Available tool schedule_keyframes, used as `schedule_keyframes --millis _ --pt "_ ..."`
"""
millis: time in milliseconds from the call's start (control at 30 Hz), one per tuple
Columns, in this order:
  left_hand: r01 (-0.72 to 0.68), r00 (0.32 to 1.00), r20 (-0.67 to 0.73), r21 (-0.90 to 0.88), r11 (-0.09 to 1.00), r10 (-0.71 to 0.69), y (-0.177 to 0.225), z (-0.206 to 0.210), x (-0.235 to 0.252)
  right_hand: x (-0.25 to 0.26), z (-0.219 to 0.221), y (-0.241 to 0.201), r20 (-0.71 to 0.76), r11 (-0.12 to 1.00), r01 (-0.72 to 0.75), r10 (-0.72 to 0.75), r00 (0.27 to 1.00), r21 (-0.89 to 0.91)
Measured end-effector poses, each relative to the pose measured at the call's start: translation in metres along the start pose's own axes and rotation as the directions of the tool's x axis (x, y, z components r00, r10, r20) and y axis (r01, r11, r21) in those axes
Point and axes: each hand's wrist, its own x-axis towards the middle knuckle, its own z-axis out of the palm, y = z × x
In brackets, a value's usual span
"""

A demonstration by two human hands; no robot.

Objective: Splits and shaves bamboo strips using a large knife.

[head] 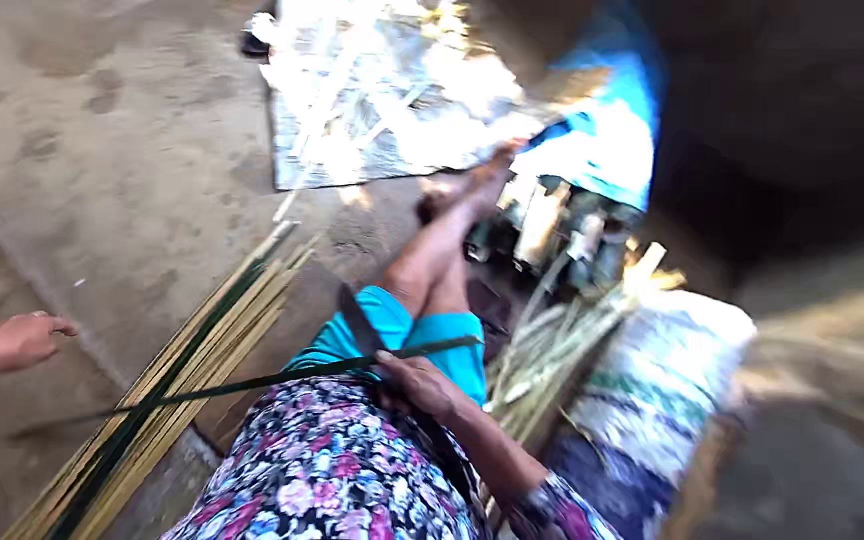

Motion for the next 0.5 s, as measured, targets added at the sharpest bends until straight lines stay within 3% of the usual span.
schedule_keyframes --millis 33,67,133,167,200,233,267,333,367,400,467,500 --pt "-0.235 0.957 -0.188 -0.059 0.970 0.221 0.050 -0.016 -0.014 0.002 0.004 -0.002 0.013 0.998 0.003 -0.003 1.000 -0.059" --pt "-0.477 0.824 -0.375 -0.054 0.877 0.425 0.094 -0.021 -0.026 0.003 0.008 -0.002 0.025 0.994 0.027 -0.025 0.999 -0.110" --pt "-0.810 0.392 -0.650 0.091 0.579 0.651 0.180 -0.018 -0.041 0.004 0.015 -0.002 0.031 0.980 0.060 -0.055 0.998 -0.188" --pt "-0.893 0.228 -0.695 0.129 0.431 0.682 0.226 -0.015 -0.051 0.003 0.017 -0.003 0.029 0.974 0.058 -0.052 0.998 -0.221" --pt "-0.941 0.131 -0.697 0.137 0.311 0.705 0.271 -0.011 -0.064 0.002 0.020 -0.004 0.027 0.967 0.059 -0.053 0.998 -0.246" --pt "-0.962 0.100 -0.662 0.126 0.242 0.743 0.310 -0.006 -0.080 0.001 0.022 -0.004 0.028 0.961 0.068 -0.063 0.998 -0.267" --pt "-0.969 0.134 -0.581 0.093 0.229 0.803 0.344 -0.002 -0.096 0.001 0.024 -0.002 0.027 0.953 0.095 -0.092 0.995 -0.287" --pt "-0.950 0.309 -0.259 -0.049 0.307 0.915 0.392 0.001 -0.122 0.003 0.028 0.010 0.002 0.911 0.244 -0.258 0.966 -0.332" --pt "-0.934 0.348 -0.133 -0.130 0.332 0.928 0.408 0.004 -0.127 0.002 0.030 0.015 -0.003 0.873 0.330 -0.355 0.935 -0.360" --pt "-0.925 0.352 -0.103 -0.190 0.329 0.930 0.419 0.011 -0.129 0.001 0.031 0.018 0.013 0.826 0.396 -0.427 0.904 -0.402" --pt "-0.930 0.319 -0.205 -0.257 0.264 0.925 0.423 0.028 -0.131 -0.007 0.029 0.016 0.077 0.765 0.467 -0.486 0.870 -0.443" --pt "-0.935 0.295 -0.258 -0.276 0.223 0.920 0.419 0.035 -0.133 -0.011 0.027 0.018 0.094 0.786 0.473 -0.478 0.873 -0.397"
